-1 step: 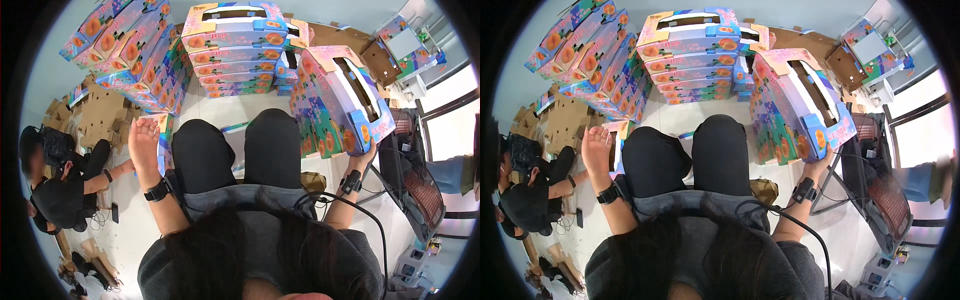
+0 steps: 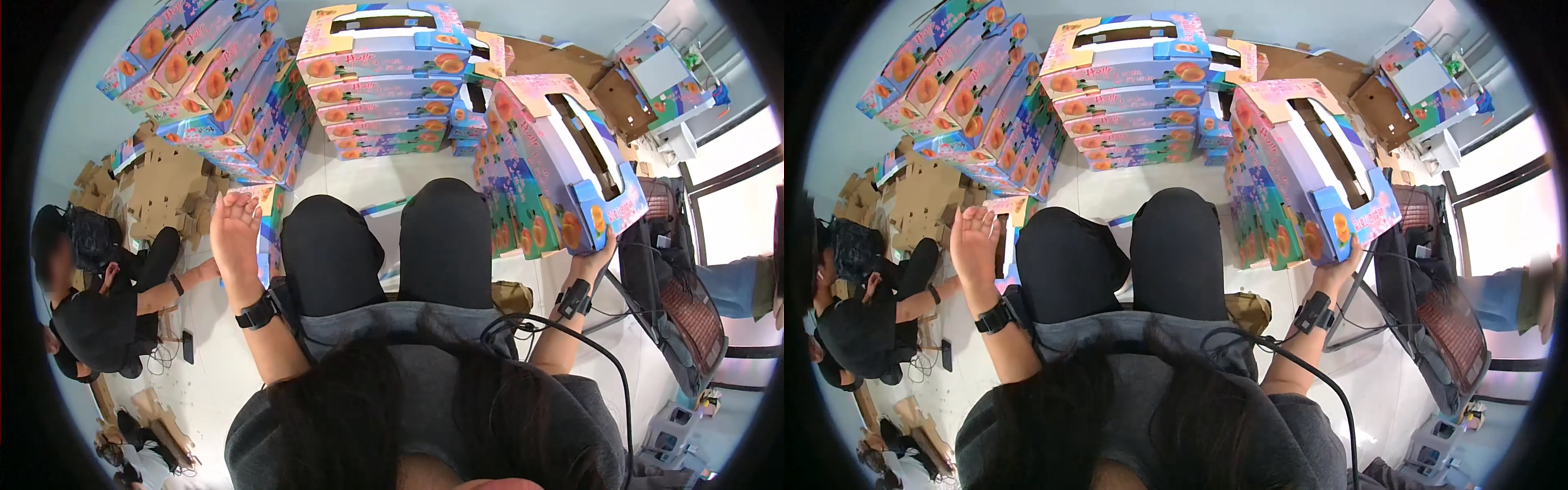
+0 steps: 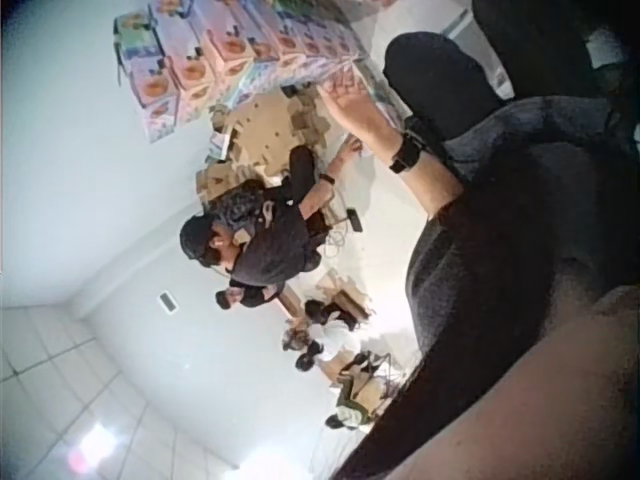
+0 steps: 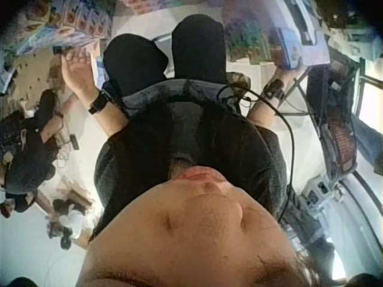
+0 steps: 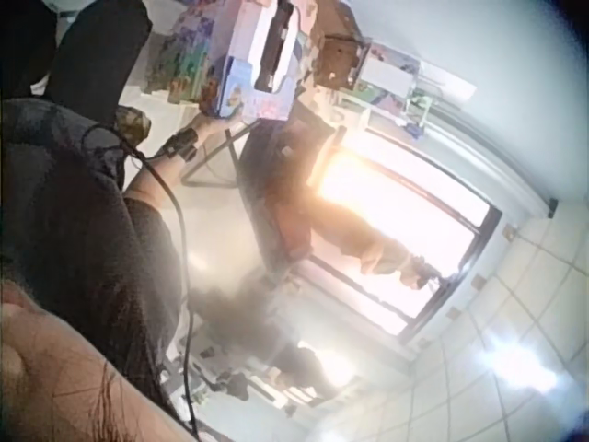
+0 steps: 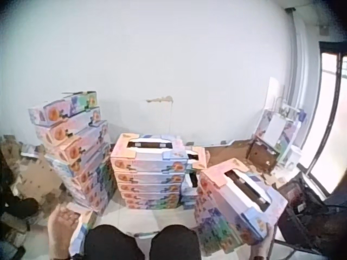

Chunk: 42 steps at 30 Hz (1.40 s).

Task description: Assembling and stacking cardboard fruit packaging boxes.

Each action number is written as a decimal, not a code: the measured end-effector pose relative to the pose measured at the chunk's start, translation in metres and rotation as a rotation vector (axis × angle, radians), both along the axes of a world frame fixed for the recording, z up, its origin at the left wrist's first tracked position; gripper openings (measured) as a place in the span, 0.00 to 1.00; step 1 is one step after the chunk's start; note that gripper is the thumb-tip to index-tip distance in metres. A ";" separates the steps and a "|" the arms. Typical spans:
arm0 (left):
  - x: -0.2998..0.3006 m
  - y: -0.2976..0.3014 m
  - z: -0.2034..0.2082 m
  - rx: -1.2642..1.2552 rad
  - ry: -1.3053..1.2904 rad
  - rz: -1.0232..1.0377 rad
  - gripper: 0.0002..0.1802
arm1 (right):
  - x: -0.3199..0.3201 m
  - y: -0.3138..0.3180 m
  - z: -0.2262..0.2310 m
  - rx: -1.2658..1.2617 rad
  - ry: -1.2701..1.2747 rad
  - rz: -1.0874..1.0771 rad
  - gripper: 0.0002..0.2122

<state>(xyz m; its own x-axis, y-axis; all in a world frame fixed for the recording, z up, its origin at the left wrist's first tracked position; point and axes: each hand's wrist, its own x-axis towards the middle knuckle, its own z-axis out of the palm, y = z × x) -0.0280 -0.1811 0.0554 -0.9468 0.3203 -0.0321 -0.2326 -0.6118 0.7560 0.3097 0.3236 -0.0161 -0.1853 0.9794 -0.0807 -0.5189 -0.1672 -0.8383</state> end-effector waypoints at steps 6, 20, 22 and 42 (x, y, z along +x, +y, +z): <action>0.010 0.026 0.016 -0.272 0.257 -0.046 0.21 | 0.013 -0.011 0.049 0.158 0.057 -0.124 0.26; -0.012 0.067 0.063 -0.146 0.501 -0.253 0.51 | 0.012 0.008 0.079 0.365 0.432 0.707 0.24; 0.004 0.062 0.053 -0.066 0.342 -0.156 0.48 | 0.000 -0.015 0.081 0.156 0.286 0.495 0.27; 0.060 0.127 0.081 0.324 -0.011 0.034 0.24 | -0.113 -0.173 0.126 0.718 0.140 1.274 0.60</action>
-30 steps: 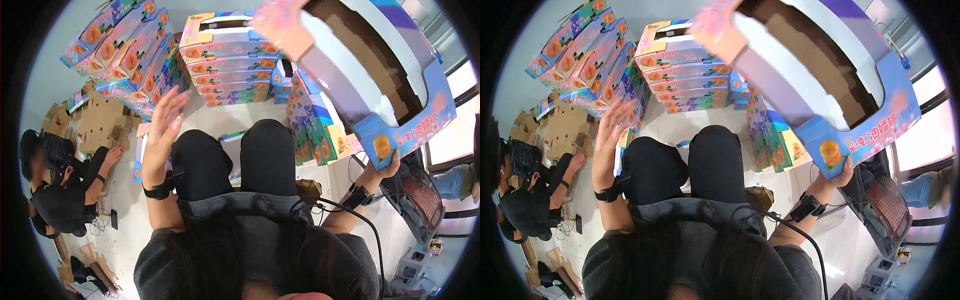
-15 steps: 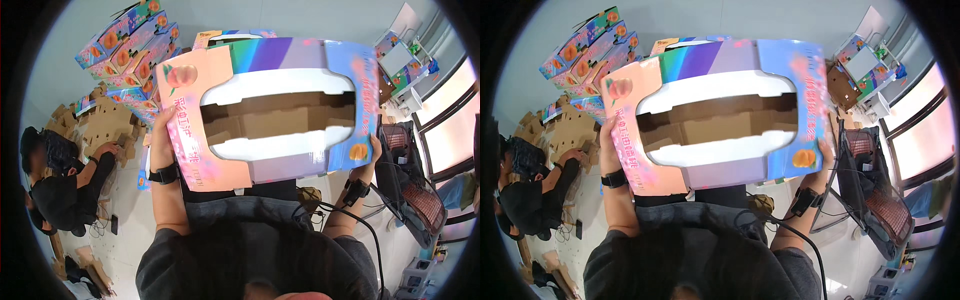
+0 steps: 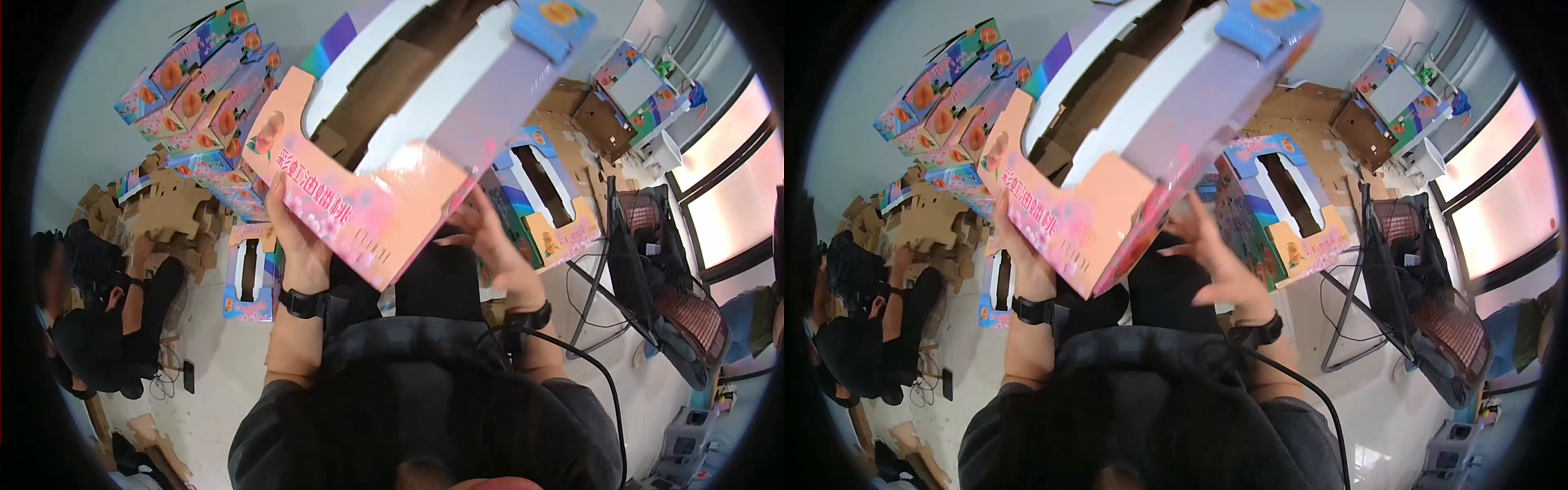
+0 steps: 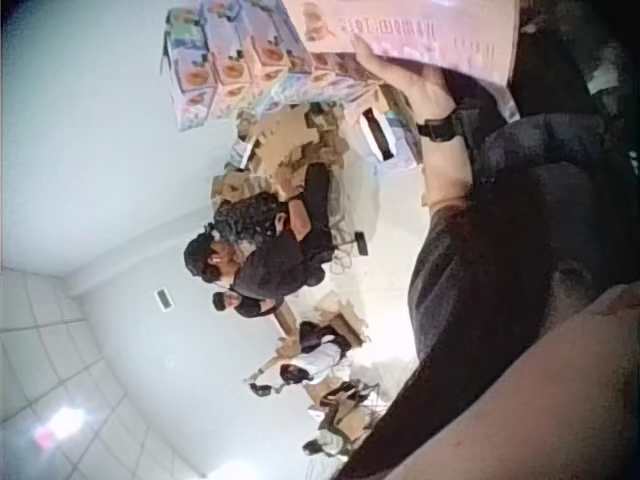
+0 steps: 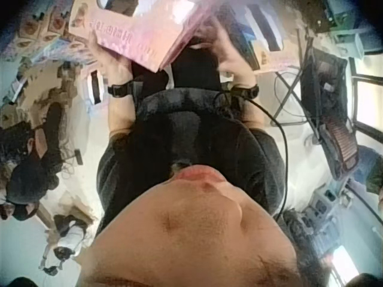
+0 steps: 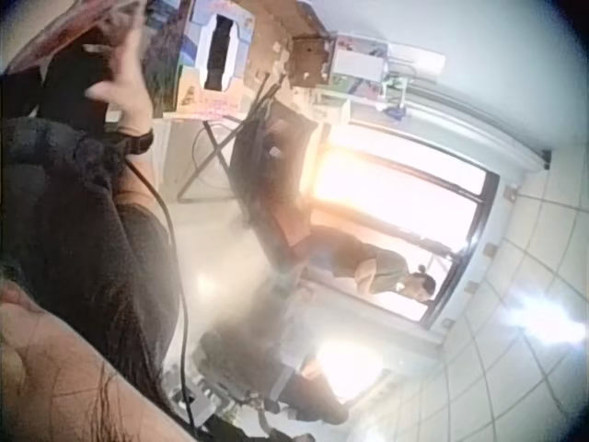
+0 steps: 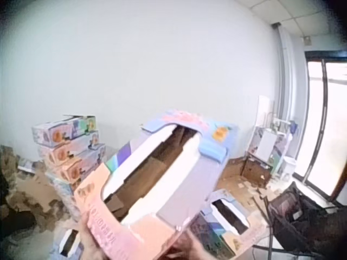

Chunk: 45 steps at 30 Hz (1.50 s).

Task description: Assembling and stacking cardboard fruit packaging boxes.

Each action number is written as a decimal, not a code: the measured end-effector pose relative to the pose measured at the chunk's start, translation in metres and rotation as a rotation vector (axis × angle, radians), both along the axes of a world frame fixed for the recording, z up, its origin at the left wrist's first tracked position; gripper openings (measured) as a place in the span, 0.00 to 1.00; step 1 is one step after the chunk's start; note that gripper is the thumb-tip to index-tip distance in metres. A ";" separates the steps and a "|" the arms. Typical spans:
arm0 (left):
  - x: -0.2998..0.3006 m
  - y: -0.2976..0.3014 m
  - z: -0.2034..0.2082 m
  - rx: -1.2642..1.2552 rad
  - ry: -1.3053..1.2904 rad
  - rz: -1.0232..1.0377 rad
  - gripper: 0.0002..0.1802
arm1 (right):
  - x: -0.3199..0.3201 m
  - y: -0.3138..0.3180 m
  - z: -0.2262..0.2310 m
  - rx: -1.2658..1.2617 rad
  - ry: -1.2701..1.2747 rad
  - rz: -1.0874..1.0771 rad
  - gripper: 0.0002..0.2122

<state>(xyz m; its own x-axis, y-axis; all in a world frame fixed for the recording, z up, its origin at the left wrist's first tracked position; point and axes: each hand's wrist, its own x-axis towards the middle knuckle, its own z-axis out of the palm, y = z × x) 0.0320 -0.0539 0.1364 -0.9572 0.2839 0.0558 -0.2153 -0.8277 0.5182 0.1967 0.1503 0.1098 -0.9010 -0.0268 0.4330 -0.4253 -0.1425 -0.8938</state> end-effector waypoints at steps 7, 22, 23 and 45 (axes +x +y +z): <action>0.008 0.023 -0.008 -0.043 0.099 -0.027 0.28 | -0.033 -0.075 -0.010 -0.287 0.194 -0.462 0.59; 0.006 0.007 -0.025 -0.375 0.543 -0.534 0.65 | 0.037 0.102 -0.056 -0.548 0.118 -0.607 0.34; 0.009 0.009 -0.028 -0.405 0.529 -0.594 0.59 | 0.042 0.105 -0.056 -0.441 0.066 -0.597 0.35; 0.042 0.046 -0.067 -0.310 0.674 -0.787 0.62 | -0.008 0.046 -0.014 -0.824 -0.107 -0.686 0.24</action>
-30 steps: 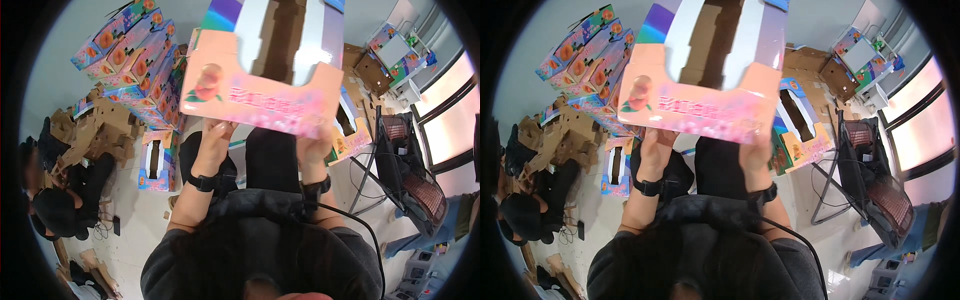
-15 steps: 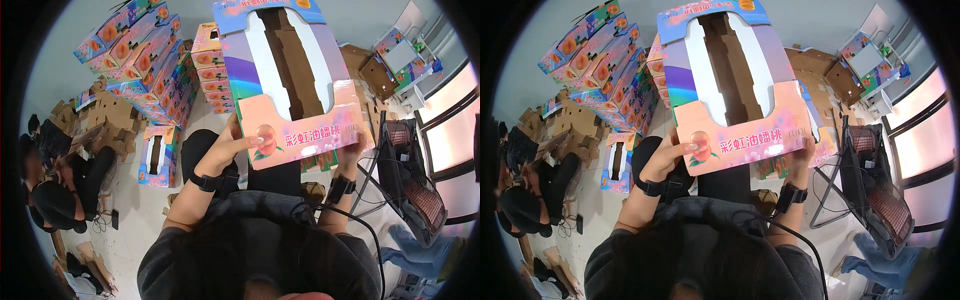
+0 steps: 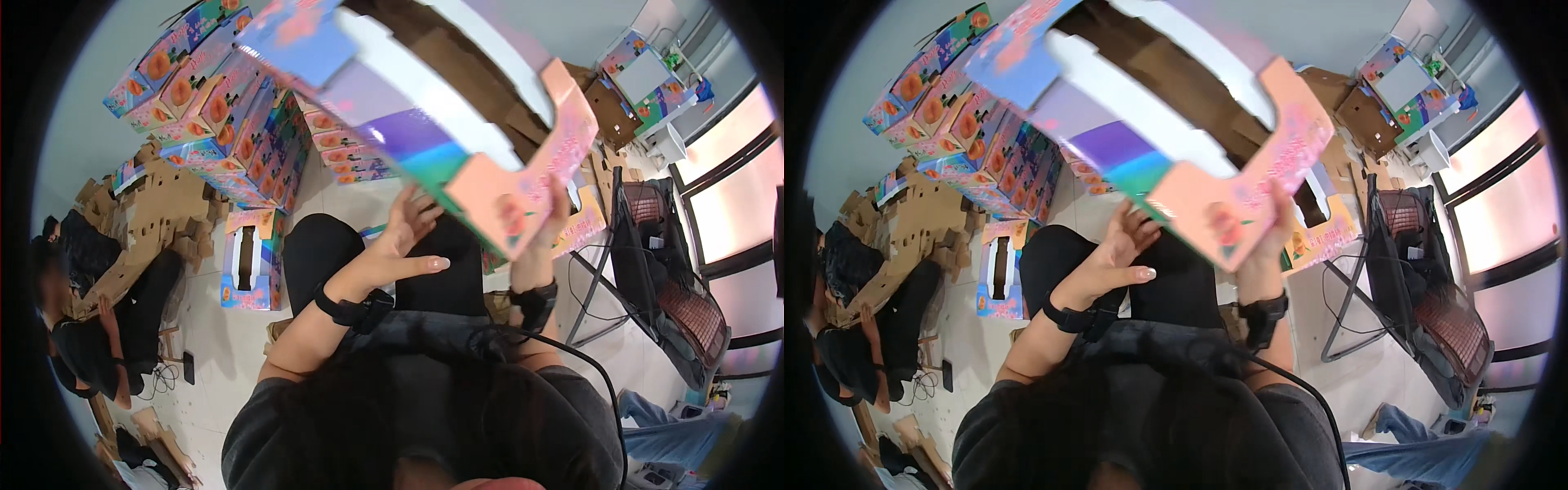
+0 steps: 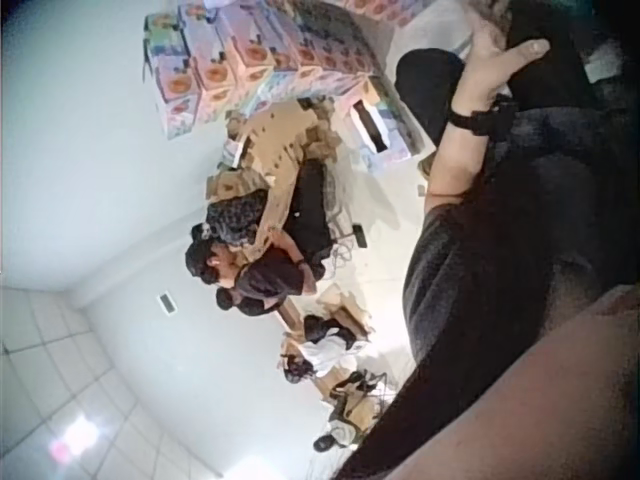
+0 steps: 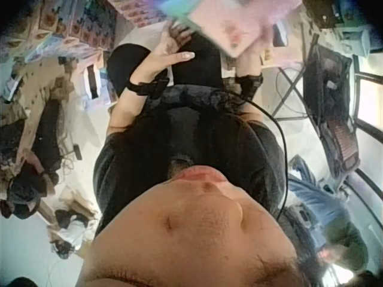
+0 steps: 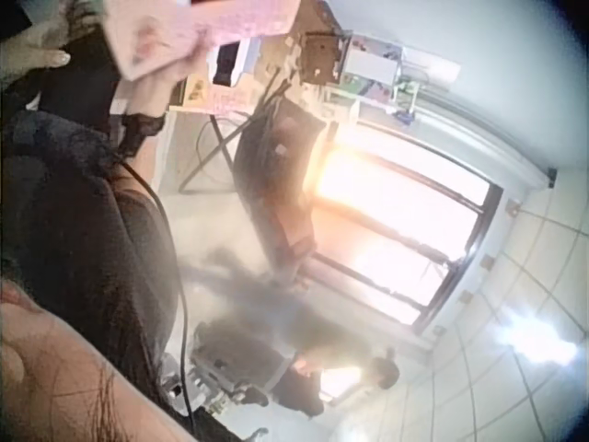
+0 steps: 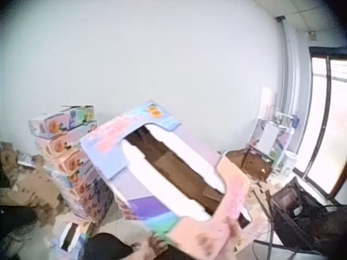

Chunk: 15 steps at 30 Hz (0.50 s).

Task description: Assembling and stacking cardboard fruit packaging boxes.

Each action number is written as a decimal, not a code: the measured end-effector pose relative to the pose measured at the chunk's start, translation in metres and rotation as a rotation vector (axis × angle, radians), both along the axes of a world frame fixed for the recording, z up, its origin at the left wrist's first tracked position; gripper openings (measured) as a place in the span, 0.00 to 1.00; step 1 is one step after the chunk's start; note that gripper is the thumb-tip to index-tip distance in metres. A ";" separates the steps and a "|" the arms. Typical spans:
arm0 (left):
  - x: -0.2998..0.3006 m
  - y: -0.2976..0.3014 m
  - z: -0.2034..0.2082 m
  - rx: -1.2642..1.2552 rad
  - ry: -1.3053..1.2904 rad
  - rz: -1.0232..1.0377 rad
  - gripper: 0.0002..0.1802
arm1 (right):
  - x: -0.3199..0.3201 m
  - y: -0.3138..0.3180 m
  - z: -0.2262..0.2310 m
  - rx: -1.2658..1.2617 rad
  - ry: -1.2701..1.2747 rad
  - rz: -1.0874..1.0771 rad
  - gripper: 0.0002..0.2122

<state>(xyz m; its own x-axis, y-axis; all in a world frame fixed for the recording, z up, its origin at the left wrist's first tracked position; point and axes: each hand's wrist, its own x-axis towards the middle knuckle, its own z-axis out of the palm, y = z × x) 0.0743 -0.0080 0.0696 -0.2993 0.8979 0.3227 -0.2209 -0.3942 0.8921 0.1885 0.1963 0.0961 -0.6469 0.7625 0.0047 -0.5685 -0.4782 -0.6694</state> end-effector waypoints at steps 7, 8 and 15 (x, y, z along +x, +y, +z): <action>-0.006 -0.017 0.024 -0.140 -0.114 0.227 0.36 | 0.107 0.129 -0.028 0.052 -0.183 -0.373 0.25; -0.009 -0.020 0.025 -0.191 -0.173 0.257 0.32 | 0.119 0.134 -0.027 0.057 -0.126 -0.258 0.25; -0.011 -0.017 0.019 -0.282 -0.262 0.286 0.21 | 0.153 0.153 -0.055 -0.032 -0.210 -0.285 0.26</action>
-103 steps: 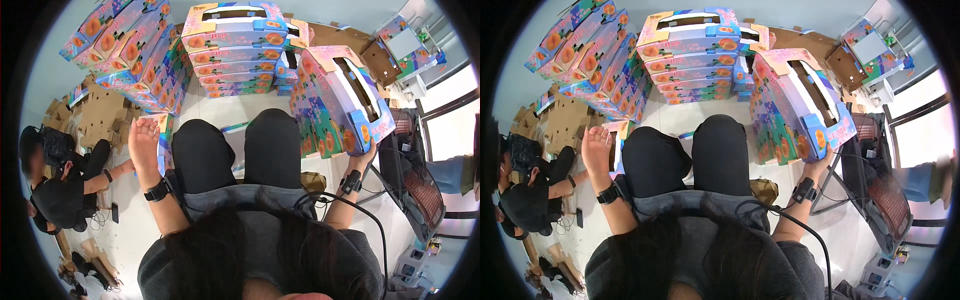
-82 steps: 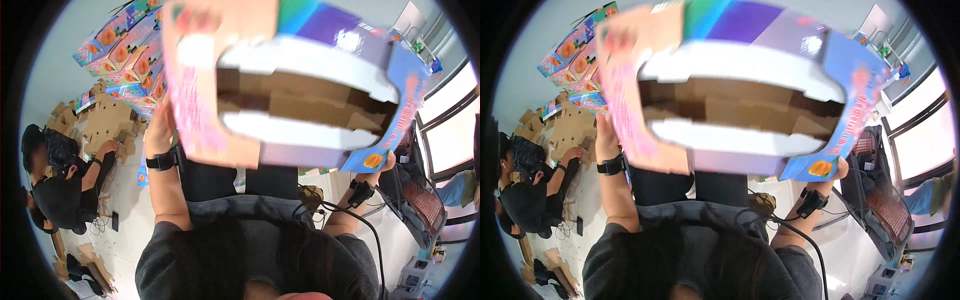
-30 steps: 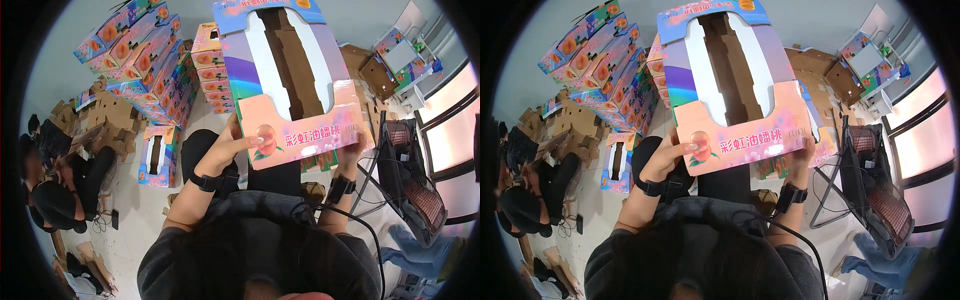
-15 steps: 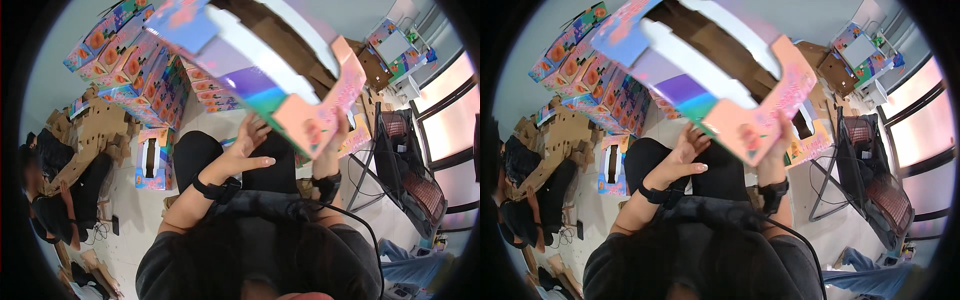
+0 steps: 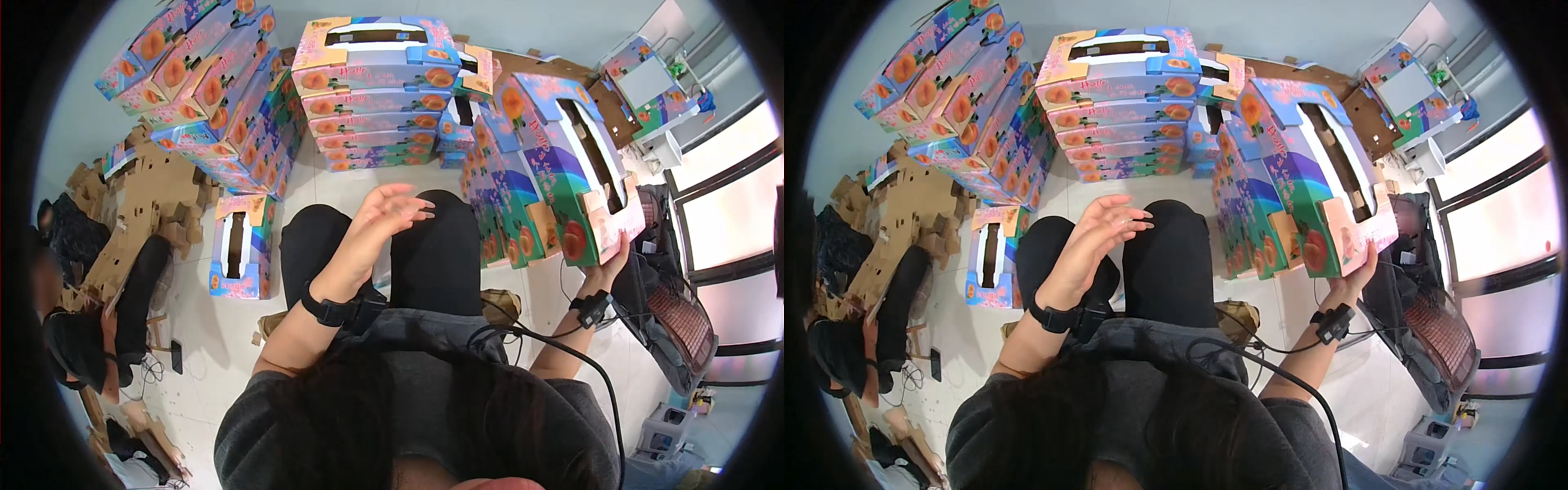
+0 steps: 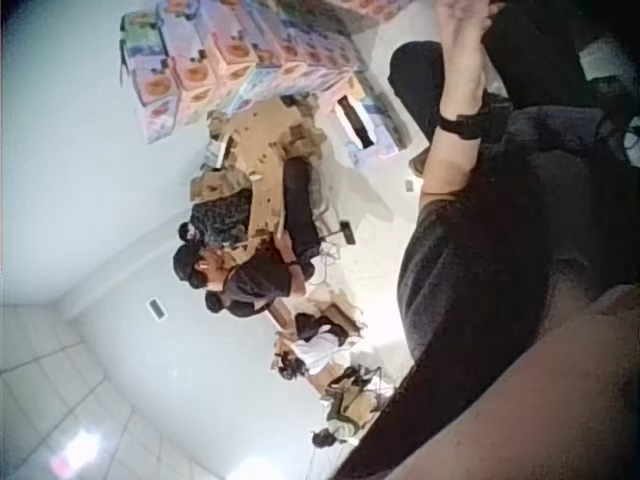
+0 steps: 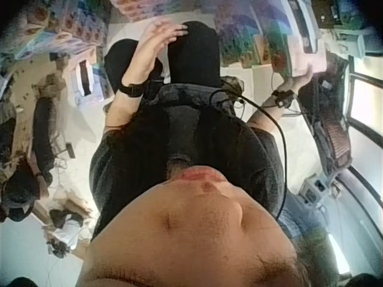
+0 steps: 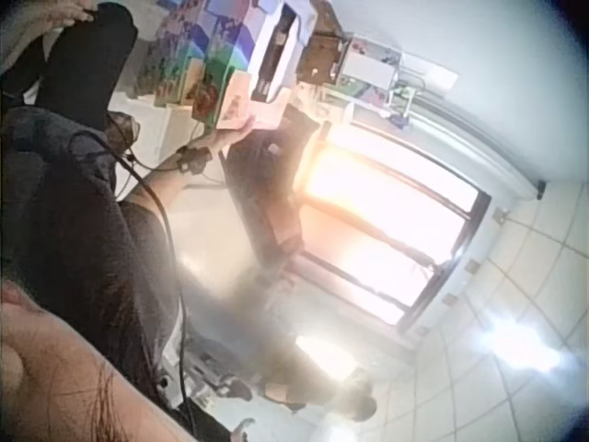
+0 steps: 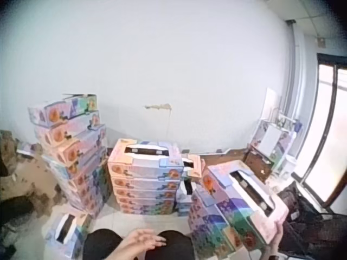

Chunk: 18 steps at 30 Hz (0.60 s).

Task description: Assembling and stacking cardboard fruit packaging boxes.

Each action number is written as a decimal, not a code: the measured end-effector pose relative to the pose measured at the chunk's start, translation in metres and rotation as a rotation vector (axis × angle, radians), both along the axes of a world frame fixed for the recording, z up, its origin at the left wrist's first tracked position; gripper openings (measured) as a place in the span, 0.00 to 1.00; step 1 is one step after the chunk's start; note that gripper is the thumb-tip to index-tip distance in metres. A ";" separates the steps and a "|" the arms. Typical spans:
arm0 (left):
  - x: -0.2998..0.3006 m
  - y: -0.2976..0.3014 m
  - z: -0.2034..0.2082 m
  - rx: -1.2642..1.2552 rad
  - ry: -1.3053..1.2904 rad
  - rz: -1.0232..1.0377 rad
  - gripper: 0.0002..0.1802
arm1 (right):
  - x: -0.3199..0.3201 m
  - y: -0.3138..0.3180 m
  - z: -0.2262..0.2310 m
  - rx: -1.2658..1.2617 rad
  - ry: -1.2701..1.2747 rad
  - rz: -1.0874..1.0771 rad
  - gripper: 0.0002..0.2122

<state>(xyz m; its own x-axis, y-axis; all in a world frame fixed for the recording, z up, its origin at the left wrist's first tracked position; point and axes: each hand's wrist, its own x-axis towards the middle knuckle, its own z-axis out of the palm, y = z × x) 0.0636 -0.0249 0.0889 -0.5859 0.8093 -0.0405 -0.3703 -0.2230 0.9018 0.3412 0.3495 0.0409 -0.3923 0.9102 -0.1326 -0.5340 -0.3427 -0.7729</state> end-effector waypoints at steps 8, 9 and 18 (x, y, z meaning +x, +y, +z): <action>-0.002 -0.003 0.003 -0.020 0.036 -0.042 0.16 | -0.005 0.019 -0.041 -0.032 -0.034 0.042 0.27; -0.005 -0.005 0.004 -0.022 0.041 -0.033 0.16 | -0.003 0.017 -0.038 -0.034 -0.034 0.089 0.27; -0.011 -0.006 0.004 -0.027 0.041 0.055 0.11 | -0.022 0.019 -0.036 -0.078 -0.084 0.169 0.26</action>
<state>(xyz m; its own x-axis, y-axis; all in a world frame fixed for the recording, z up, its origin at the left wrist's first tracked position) 0.0521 -0.0312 0.0932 -0.6308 0.7751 -0.0374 -0.3209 -0.2168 0.9220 0.3194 0.3684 0.0051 -0.5229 0.8182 -0.2390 -0.3983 -0.4824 -0.7801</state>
